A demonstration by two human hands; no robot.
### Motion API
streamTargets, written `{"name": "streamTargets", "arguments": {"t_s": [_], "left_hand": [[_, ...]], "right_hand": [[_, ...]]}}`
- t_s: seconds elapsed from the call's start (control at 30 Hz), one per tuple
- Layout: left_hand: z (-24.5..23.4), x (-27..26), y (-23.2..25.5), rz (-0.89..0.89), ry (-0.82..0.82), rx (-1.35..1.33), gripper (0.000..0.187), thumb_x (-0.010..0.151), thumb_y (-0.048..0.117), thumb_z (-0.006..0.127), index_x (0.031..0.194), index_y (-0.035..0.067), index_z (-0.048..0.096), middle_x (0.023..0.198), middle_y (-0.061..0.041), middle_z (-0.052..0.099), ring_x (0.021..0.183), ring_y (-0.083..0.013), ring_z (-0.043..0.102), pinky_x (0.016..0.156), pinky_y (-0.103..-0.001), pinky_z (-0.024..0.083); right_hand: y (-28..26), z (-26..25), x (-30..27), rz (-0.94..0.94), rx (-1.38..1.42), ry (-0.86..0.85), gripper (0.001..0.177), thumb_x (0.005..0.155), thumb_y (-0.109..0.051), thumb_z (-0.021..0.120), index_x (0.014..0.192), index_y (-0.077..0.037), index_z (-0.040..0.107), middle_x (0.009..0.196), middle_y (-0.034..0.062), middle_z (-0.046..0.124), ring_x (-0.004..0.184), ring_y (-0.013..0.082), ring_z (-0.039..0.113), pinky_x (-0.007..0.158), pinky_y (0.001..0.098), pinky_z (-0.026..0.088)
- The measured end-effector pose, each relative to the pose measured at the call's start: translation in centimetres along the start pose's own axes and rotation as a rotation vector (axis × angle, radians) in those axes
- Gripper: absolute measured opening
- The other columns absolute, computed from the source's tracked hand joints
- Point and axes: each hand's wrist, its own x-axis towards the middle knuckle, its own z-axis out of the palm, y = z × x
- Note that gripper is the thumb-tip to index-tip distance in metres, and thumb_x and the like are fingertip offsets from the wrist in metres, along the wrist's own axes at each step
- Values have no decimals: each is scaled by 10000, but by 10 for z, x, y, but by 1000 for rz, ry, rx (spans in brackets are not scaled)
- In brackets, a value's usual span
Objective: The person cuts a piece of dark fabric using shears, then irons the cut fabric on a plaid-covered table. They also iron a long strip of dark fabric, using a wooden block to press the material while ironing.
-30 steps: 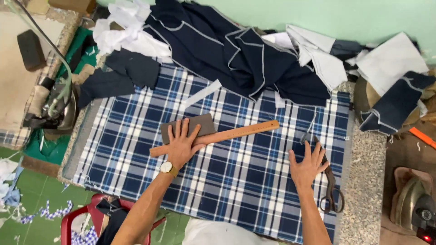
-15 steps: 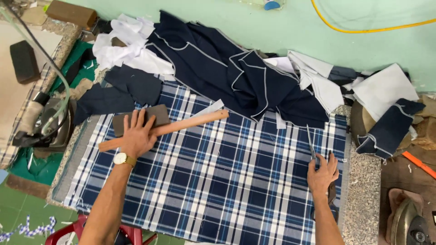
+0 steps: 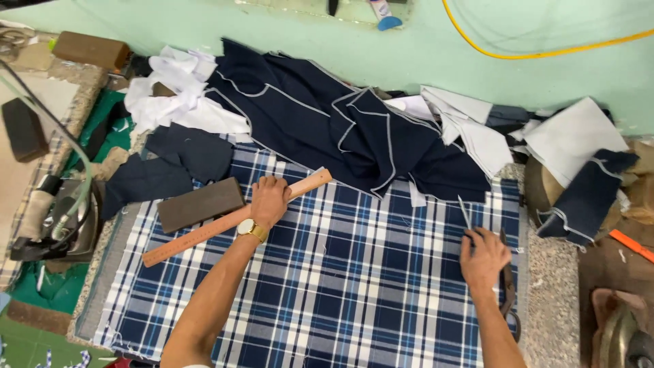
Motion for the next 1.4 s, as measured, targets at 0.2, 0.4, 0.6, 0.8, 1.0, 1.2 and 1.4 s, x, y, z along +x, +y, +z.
{"name": "streamTargets", "arguments": {"t_s": [0.2,0.4,0.6,0.8,1.0,1.2,1.4], "left_hand": [[-28,-9,-1,148,-43,-60,443,903,539,708,988,112,627,974,-133,614,898,-338,551,799,-480,454],[-34,-25,-13,251,7,-121,300,987,352,643,1095,74,619,1018,-142,591,925,-338,540,825,-470,445],[-42,-22,-42,317,17,20,239,962,337,666,1060,121,636,1031,-84,596,887,-304,533,774,-445,410],[-58,-13,-61,422,73,202,164,1031,258,558,1125,138,618,891,-107,569,775,-288,505,709,-423,432],[-54,-5,-82,416,66,271,231,1046,274,548,1217,136,618,902,-116,563,798,-282,520,750,-422,479],[-56,10,-83,278,47,172,252,941,317,655,1141,164,671,955,-118,612,884,-323,578,811,-459,463],[-85,62,-52,-57,115,-448,451,1076,250,416,679,44,480,629,-155,547,567,-339,504,589,-518,354]], "right_hand": [[6,-32,1,31,3,25,179,980,-203,715,1128,-141,794,1351,122,696,1242,286,605,1062,450,336],[15,-55,-36,116,-87,133,325,1042,-250,730,1295,-48,700,1372,228,630,1169,341,565,943,453,377],[38,-57,-71,329,107,-84,413,1109,-285,579,1353,29,691,1445,247,637,1251,470,561,1030,624,336],[56,-43,-61,189,75,-33,380,1196,-284,526,1383,-30,738,1327,170,741,1212,408,620,892,556,408],[70,-33,-32,205,75,-110,358,1113,-163,598,1423,-55,740,1338,108,748,1173,351,609,877,508,448],[62,-37,-12,17,114,21,309,1009,-6,613,1272,44,767,1194,171,790,959,335,733,898,457,562],[48,-45,-29,195,34,-13,458,1045,-185,613,1429,45,704,1441,262,693,1273,442,640,980,589,428]]}}
